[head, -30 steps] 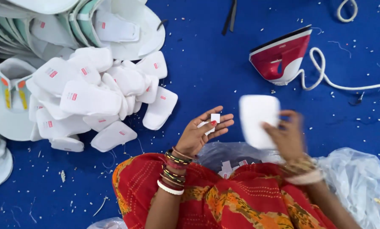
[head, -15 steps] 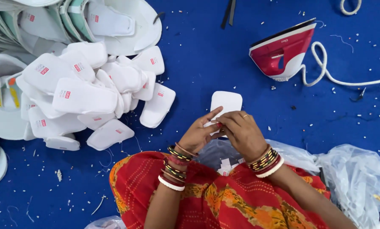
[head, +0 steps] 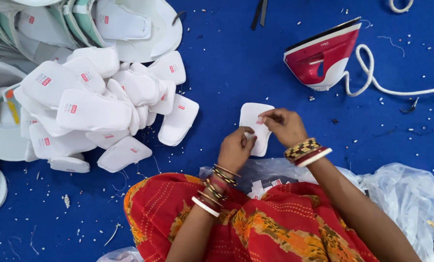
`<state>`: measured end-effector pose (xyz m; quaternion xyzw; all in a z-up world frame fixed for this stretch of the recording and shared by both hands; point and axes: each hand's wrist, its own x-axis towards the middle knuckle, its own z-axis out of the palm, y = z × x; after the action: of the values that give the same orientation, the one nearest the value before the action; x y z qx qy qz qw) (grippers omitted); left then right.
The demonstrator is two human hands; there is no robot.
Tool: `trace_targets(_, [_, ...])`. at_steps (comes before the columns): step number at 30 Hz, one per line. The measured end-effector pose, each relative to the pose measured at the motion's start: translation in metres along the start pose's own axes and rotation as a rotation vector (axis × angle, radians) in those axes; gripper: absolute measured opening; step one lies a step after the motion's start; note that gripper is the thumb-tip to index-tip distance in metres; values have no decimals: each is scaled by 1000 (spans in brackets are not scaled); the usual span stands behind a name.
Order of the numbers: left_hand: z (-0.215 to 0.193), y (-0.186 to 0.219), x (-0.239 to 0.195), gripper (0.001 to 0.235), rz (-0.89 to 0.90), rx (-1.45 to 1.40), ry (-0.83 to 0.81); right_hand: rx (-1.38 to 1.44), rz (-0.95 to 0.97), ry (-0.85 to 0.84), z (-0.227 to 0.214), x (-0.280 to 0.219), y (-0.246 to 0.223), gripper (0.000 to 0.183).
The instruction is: Ironing small labels onto white shoe components.
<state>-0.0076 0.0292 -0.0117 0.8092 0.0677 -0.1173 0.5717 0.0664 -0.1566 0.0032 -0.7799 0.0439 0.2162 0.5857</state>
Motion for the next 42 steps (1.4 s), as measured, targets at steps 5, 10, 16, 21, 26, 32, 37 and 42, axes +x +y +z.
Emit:
trace_targets(5, [-1,12,-2,26,258,324,110,-411,-212,146,8,15,-9,19])
trace_targets(10, [2,12,0,50,281,419,76,-477,-277,252,15,20,-6,16])
trace_targets(16, [14,13,3,70,231,675,63,-540,-354,314,23,18,-3,12])
trace_targets(21, [19,9,2,70,238,762,75,-392,-360,615,-14,-3,16,38])
trace_targets(26, [19,9,3,71,227,787,59,-400,-648,932,-76,17,-4,63])
trace_targets(32, [22,9,3,71,210,808,75,-83,-429,377,-102,37,-65,44])
trace_targets(37, [20,15,2,76,234,787,71,-1047,-170,228,-52,0,-125,71])
trace_targets(42, [20,6,3,76,250,750,117,-1237,-107,99,-15,2,-94,69])
